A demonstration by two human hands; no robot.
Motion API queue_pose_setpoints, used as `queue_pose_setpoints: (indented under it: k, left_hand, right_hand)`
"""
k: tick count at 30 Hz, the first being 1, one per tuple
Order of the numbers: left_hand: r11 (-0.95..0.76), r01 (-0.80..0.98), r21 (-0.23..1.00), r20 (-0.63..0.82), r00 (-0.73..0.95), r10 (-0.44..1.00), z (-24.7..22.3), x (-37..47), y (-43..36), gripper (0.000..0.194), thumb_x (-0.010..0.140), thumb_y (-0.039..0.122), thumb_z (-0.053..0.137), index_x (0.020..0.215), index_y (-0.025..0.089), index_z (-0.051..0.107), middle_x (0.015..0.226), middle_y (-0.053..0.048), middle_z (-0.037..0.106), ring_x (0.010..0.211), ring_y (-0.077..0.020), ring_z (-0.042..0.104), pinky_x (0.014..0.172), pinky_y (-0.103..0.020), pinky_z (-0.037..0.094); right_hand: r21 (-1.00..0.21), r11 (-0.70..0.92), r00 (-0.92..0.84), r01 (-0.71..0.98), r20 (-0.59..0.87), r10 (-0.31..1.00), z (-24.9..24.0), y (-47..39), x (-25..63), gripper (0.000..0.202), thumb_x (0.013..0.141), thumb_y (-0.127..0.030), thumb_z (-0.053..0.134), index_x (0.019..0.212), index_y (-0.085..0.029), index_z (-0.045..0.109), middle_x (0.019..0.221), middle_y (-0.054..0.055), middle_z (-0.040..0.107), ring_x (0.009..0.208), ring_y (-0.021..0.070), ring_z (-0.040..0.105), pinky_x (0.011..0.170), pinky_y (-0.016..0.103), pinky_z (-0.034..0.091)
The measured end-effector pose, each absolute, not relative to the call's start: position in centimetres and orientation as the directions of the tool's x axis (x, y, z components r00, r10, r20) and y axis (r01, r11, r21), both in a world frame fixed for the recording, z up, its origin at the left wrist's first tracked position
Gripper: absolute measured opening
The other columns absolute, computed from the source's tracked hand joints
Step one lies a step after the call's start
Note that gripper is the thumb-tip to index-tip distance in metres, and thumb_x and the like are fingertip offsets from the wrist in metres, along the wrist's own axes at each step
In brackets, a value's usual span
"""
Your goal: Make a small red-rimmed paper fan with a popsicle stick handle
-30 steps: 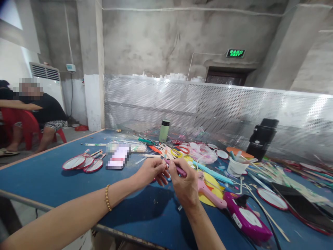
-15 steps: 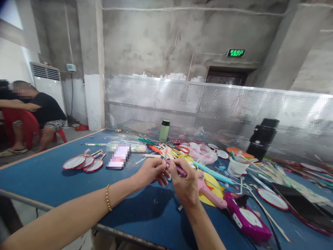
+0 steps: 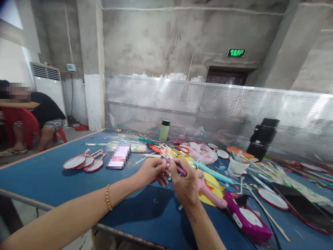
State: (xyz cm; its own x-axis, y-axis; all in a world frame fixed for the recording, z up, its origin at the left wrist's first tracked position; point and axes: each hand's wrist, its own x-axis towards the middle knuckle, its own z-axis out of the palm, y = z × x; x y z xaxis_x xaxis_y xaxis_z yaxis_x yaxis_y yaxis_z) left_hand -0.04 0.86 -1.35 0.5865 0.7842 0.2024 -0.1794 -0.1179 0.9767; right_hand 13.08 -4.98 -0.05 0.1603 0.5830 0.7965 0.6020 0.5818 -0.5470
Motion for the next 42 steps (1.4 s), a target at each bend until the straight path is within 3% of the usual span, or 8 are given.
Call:
queue_pose_setpoints:
  k: [42]
  left_hand:
    - [-0.137,-0.174,0.975,0.214,0.577,0.788,-1.15,-0.19,0.74,0.023,0.082,0.036,0.057,0.080,0.014,0.050,0.068,-0.004,0.065,0.048,-0.0135,0.064,0.044,-0.023,0.050]
  right_hand:
    - [-0.556,0.574,0.165,0.601,0.789,0.591,-0.30,-4.90,13.20,0.025,0.089,-0.036,0.058,0.071,-0.019,0.058,0.059,-0.002,0.053,0.049,0.0107,0.050,0.048,0.021,0.043]
